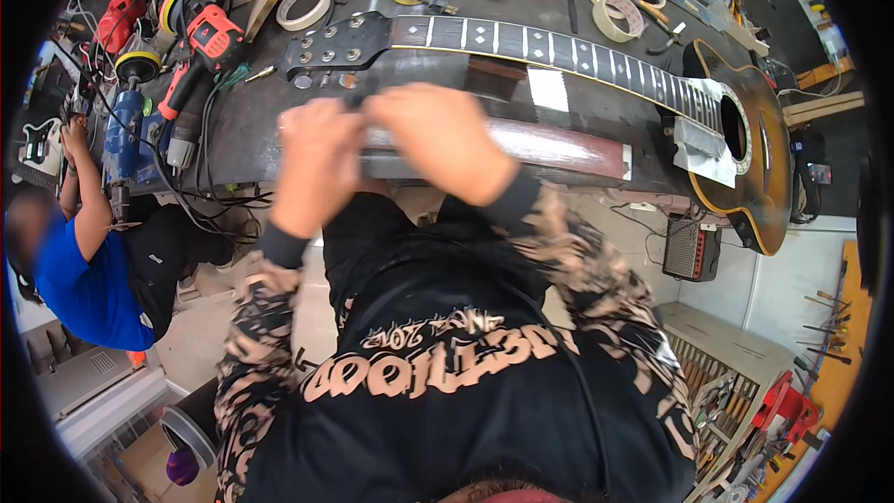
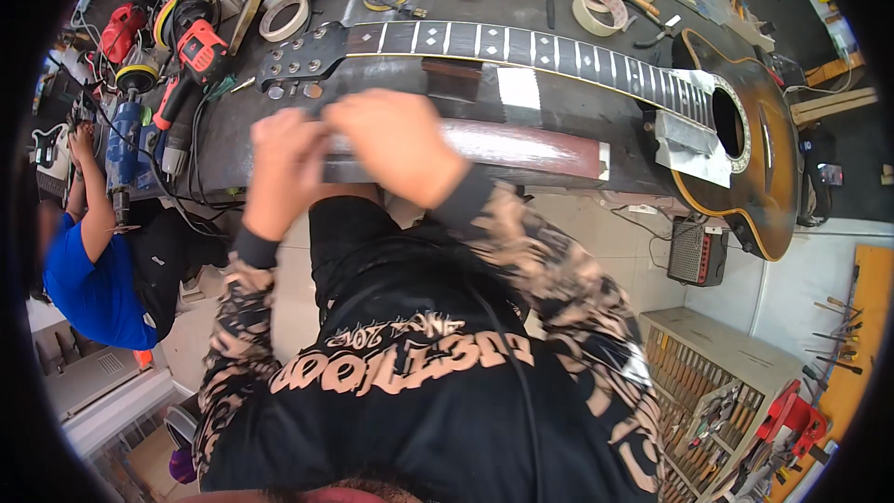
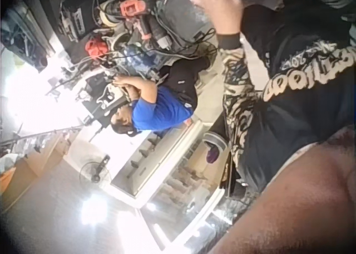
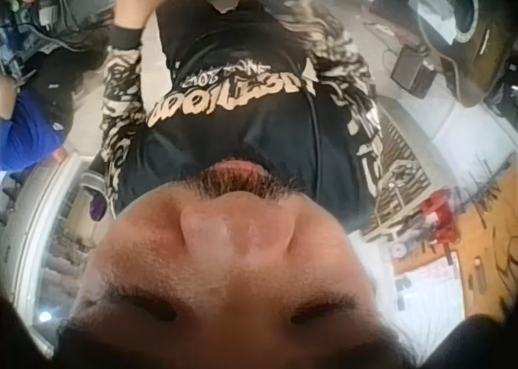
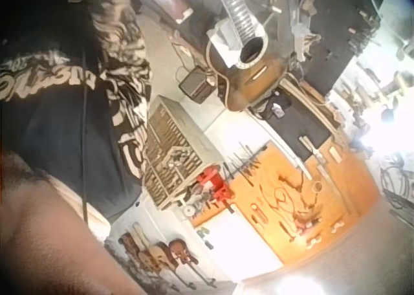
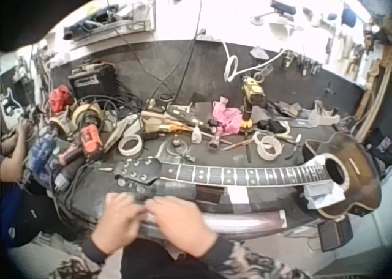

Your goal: Repairing a guitar by sanding and adjusting the nut on the headstock.

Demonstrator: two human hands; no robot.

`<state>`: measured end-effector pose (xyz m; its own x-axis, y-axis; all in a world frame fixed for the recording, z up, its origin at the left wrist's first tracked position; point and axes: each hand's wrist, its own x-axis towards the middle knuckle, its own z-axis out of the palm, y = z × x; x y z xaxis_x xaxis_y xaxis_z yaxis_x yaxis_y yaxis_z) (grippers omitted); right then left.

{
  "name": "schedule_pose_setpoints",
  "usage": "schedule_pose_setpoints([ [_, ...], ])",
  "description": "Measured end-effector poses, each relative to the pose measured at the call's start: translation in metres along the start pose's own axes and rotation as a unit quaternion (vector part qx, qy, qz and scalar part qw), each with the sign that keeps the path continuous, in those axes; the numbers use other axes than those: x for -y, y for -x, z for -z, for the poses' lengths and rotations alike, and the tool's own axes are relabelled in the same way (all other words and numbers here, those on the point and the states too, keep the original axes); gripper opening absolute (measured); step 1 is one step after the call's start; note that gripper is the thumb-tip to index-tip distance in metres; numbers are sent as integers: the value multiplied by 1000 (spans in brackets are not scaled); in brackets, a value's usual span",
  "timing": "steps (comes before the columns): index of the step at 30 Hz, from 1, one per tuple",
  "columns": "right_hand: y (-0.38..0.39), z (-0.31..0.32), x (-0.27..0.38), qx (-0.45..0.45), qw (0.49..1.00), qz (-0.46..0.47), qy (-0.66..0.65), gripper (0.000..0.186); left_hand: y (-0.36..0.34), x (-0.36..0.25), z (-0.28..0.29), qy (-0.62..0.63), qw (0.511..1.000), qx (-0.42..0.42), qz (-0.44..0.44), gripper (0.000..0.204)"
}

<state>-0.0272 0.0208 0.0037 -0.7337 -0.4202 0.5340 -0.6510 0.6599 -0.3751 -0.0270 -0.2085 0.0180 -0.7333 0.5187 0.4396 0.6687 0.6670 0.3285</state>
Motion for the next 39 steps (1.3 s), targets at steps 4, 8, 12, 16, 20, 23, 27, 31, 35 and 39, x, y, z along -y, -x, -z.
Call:
schedule_pose_setpoints([
  [4,-17,-23,11,-19,999,13,-29,12,2,14,15,-7,1000,6,17,11],
  [8,59,80,-23,54,994,-78,57,15,-37,-63,-55,74,995,8,-72,16],
  [12,122,158,-45,55,974,-197,94,16,-80,-144,-122,92,982,-6,-163,12],
  [16,93,134,-40,81,981,-153,87,13,-63,-113,-96,73,990,-5,-122,12],
  [20,13,19,-10,9,1000,-14,17,7,-8,-14,-14,2,1000,-2,-27,15],
  [23,-21,-25,16,0,1000,-4,-6,11,13,28,13,0,999,17,42,15],
  [27,27,34,-11,22,997,-65,16,6,-18,-26,-27,40,999,-12,-28,12],
  [31,102,130,-37,51,971,-217,85,9,-64,-118,-98,60,993,-2,-98,15],
  [35,103,143,-39,67,970,-220,74,9,-68,-130,-109,66,990,-15,-125,16],
  [39,35,55,-15,40,996,-45,70,10,-27,-41,-38,5,998,21,-53,12],
])
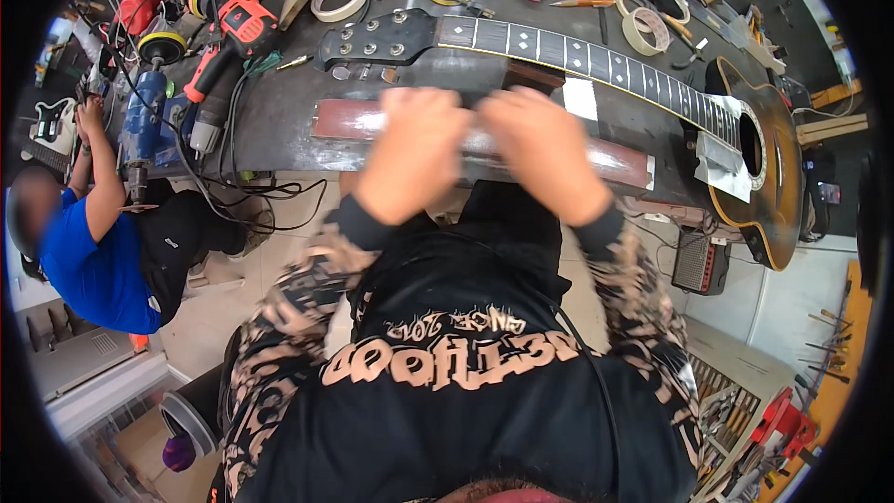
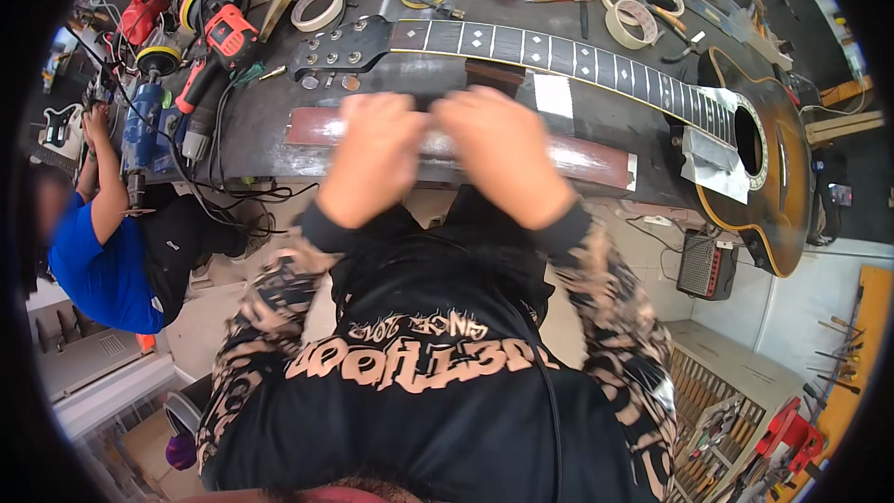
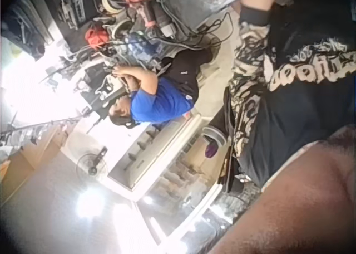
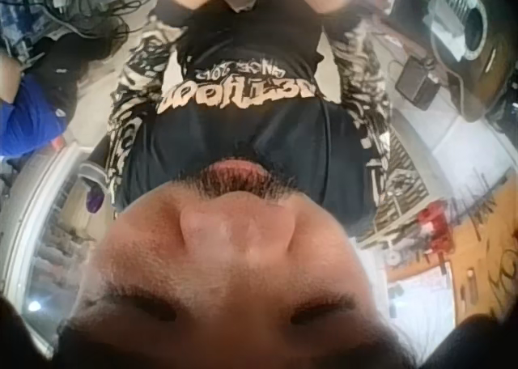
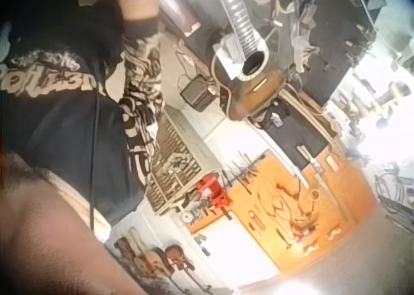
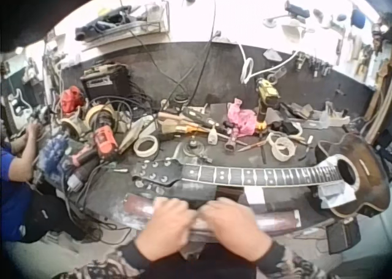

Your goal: Repairing a guitar by sanding and adjusting the nut on the headstock.

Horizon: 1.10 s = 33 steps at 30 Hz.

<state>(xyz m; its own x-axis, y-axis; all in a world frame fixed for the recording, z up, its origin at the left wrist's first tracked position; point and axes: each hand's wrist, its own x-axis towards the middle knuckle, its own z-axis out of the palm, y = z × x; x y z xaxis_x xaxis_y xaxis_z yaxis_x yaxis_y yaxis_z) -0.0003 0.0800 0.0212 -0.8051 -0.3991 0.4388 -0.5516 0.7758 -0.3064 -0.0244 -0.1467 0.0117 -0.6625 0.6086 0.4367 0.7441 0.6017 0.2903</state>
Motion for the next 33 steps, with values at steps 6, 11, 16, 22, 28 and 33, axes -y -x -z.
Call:
schedule_pose_setpoints([
  [6,-50,-65,40,-59,994,51,-77,15,40,55,50,-6,996,-1,91,16],
  [11,41,34,-15,-9,998,-62,0,9,-27,-41,-26,22,998,-6,-59,16],
  [16,76,90,-41,40,991,-111,55,13,-57,-84,-72,75,991,-24,-108,18],
  [22,-15,-21,22,-48,997,59,-27,11,13,26,25,-1,999,13,-46,21],
  [28,-34,-57,43,-55,996,59,-43,13,34,53,49,-4,1000,19,-3,24],
  [33,58,56,-26,12,997,-64,37,12,-39,-55,-45,43,996,6,-83,16],
])
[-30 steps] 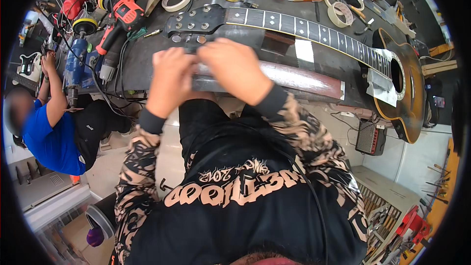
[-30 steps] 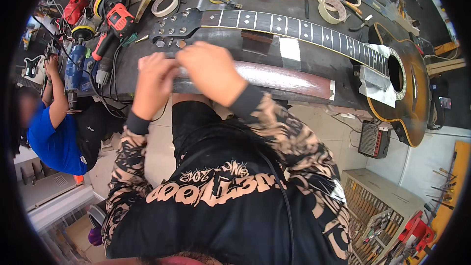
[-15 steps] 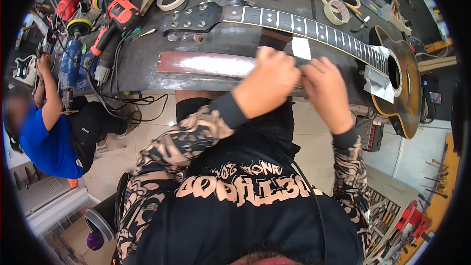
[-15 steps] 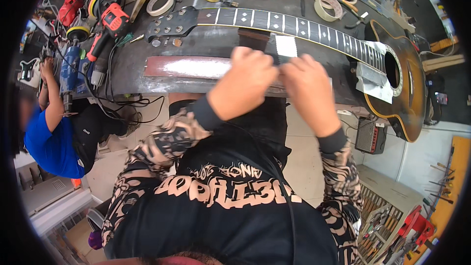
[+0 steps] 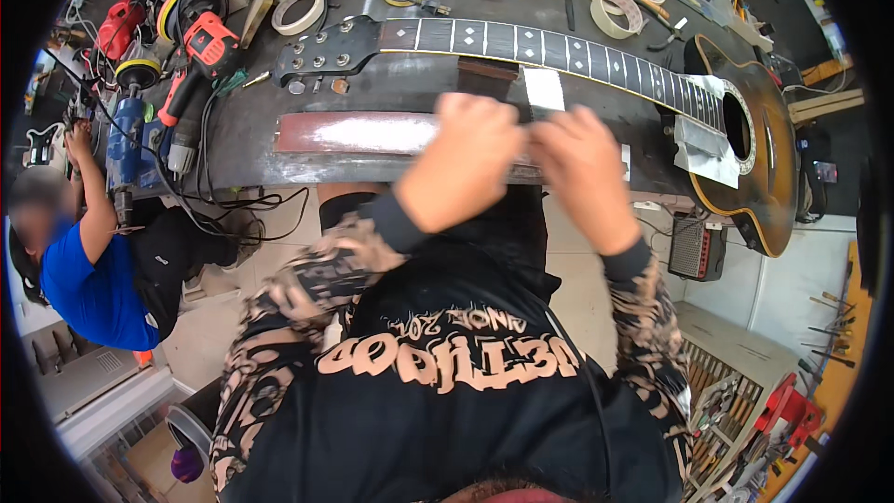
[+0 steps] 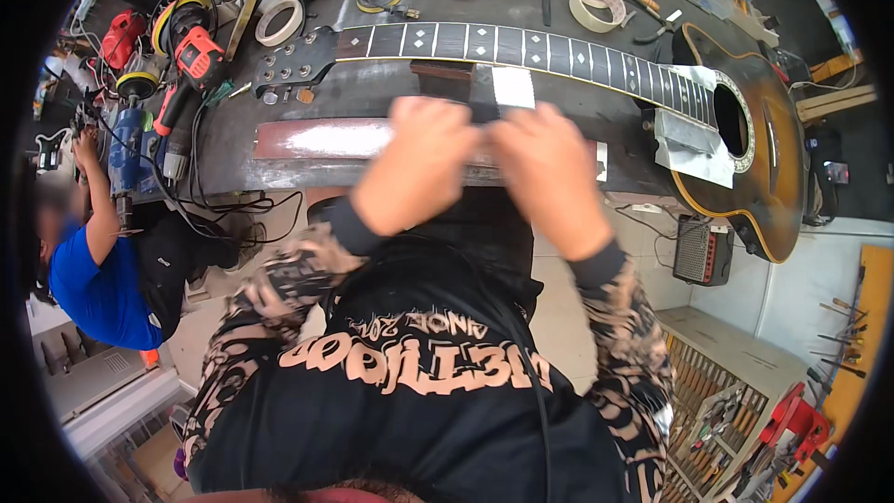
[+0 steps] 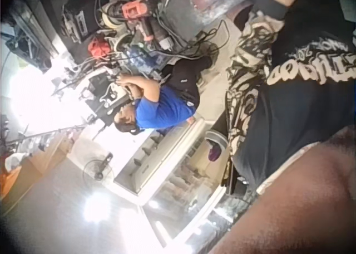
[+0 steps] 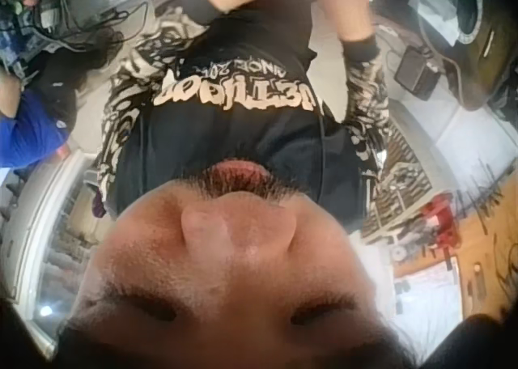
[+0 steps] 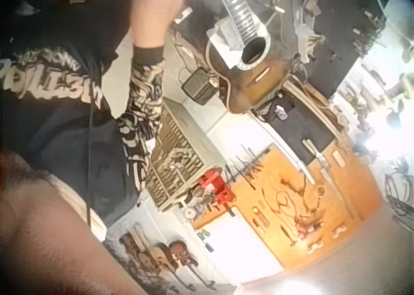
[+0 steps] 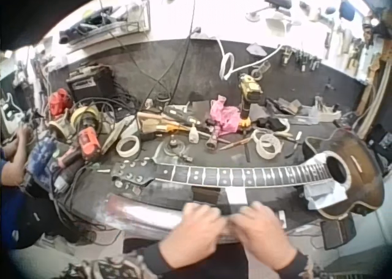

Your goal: Repairing a guitar by sanding and adjusting the nut on the headstock.

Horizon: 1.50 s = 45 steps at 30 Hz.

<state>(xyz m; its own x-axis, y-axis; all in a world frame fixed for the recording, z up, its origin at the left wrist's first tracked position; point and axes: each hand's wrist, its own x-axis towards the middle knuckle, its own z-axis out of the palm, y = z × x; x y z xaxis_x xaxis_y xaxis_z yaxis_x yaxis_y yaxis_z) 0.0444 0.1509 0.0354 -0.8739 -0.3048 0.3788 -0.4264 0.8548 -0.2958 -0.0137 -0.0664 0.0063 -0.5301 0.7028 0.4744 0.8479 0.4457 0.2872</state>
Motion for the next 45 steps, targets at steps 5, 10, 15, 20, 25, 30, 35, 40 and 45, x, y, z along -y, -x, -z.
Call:
schedule_pose_setpoints([
  [5,18,27,-18,-1,1000,-6,25,21,-23,-25,-28,23,999,-20,-32,18],
  [10,-60,-64,63,-49,992,98,-63,13,61,59,69,-69,996,15,49,14],
  [15,-86,-99,101,-75,986,127,-74,13,95,85,102,-60,991,20,114,16],
  [20,-6,-23,23,-55,998,14,-23,16,14,8,15,24,999,-10,27,21],
  [25,33,24,-9,-47,997,-57,36,22,-23,-32,-35,37,999,-30,-12,19],
  [30,-44,-64,58,-70,993,80,-56,18,55,47,51,-19,998,-26,59,17],
  [35,-101,-110,109,-74,982,136,-107,17,97,85,103,-51,990,-6,128,19],
  [40,-19,-37,28,-51,997,46,-29,12,30,18,26,17,998,-24,52,15],
  [45,28,24,-11,-34,998,-37,26,16,-22,-33,-35,40,999,-28,-20,16],
])
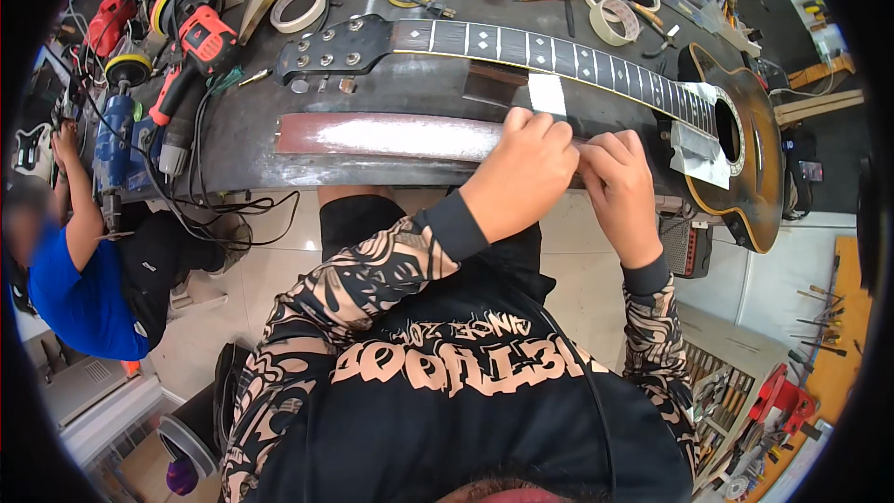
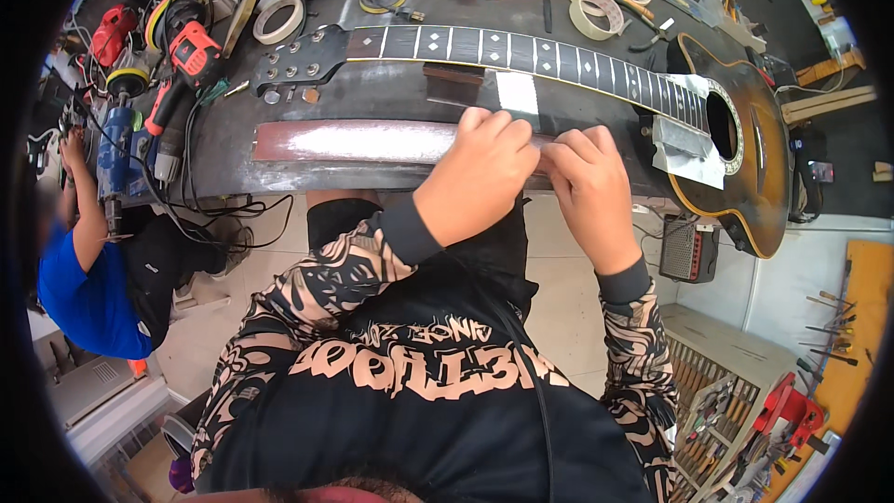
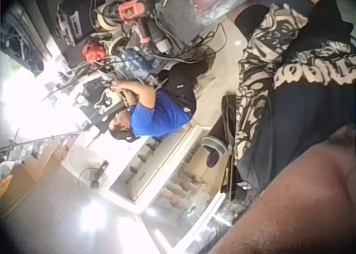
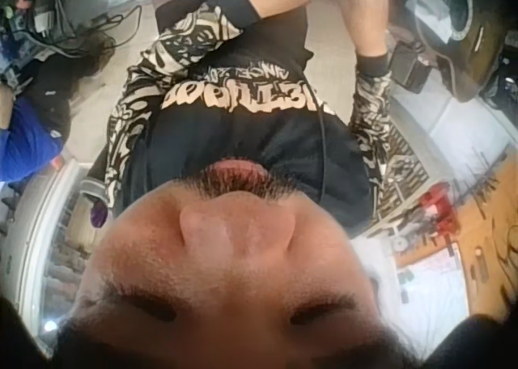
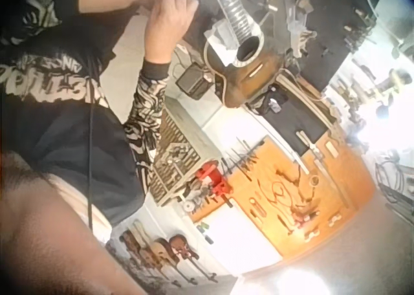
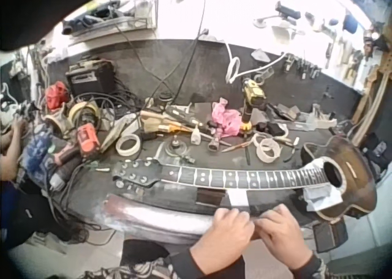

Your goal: Repairing a guitar by sanding and adjusting the nut on the headstock.

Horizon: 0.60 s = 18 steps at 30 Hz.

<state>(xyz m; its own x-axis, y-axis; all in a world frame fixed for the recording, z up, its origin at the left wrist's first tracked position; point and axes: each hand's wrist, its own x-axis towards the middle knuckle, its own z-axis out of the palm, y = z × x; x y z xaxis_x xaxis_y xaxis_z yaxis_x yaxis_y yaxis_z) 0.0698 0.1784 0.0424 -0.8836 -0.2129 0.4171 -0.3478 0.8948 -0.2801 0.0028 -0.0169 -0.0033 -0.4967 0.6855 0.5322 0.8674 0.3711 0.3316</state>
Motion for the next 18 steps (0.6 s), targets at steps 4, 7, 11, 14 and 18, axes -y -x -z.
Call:
schedule_pose_setpoints([
  [4,-42,-53,45,9,995,84,-51,15,51,43,69,-18,996,20,89,15],
  [7,-94,-119,99,-36,975,160,-151,17,106,85,135,-86,984,1,158,20],
  [11,-101,-138,113,-34,975,151,-160,17,116,96,149,-98,980,6,174,20],
  [14,-67,-85,63,-21,987,131,-95,11,72,62,101,-38,993,8,115,18],
  [18,-6,-9,-3,13,1000,21,1,10,10,8,15,-5,1000,-10,19,13],
])
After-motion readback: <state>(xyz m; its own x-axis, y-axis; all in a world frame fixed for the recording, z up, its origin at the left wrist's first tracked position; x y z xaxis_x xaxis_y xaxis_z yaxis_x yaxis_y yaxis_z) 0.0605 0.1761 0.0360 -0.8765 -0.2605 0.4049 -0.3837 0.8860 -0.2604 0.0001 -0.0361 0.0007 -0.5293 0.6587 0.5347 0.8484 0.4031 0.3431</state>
